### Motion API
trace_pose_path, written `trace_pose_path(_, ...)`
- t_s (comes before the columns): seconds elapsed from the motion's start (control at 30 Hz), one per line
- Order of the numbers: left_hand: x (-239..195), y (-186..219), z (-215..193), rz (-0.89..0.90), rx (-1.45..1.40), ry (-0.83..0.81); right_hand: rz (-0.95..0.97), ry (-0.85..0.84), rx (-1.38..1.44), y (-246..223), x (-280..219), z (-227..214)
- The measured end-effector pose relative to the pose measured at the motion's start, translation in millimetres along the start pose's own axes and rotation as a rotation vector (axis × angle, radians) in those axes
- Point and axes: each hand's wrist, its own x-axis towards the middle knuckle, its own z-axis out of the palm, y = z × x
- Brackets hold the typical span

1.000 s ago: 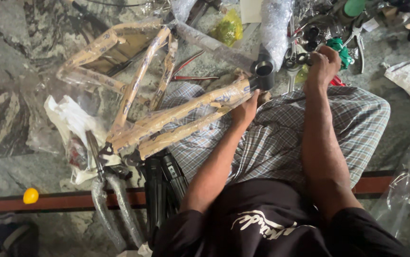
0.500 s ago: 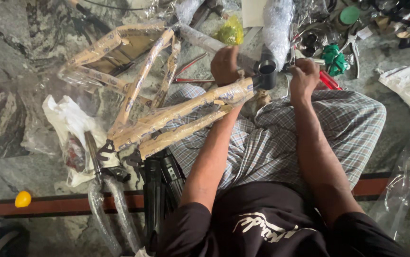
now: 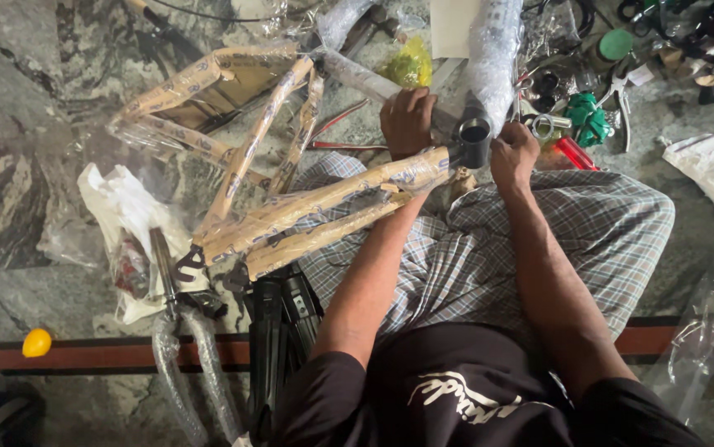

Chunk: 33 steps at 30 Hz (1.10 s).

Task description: The person is assembling a bicycle by attaching the handlebar stem to the frame. They use a wrench to tighten the stem and then remove protective packaging from the handlebars.

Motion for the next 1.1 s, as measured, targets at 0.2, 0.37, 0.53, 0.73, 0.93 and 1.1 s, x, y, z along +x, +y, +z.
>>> trace_pose_path(0.2, -4.0, 13.6, -10.5, -0.070, -0.006, 0.004, 0.018, -0.026, 0.106, -12.3, -0.6, -8.6)
trace_pose_path(0.37, 10.6, 19.6, -31.7, -0.007, -0.064, 0.100, 0.089, -0.071, 0.090, -23.2, -7.1, -10.8)
trace_pose_path(0.53, 54.7, 15.6, -76.5, 0.089, -0.038, 0.137, 0.084, -0.105, 0.118, -19.6, -9.8, -10.9)
trace_pose_path(0.73, 98.7, -20.9, -121.4, 0.193, -0.234, 0.012, 0.101, -0.124, 0.166, -15.5, -6.0, -2.7)
trace_pose_path(0.93, 38.7, -44.8, -77.2, 0.235, -0.287, 0.159, 0.197, -0.179, 0.270, -16.6, -7.1, 0.6)
trace_pose_path(1.1, -7.6, -53.7, -40.5, 0.089, -0.059, -0.005, 0.189, -0.192, 0.264, -17.6, -11.5, 0.2)
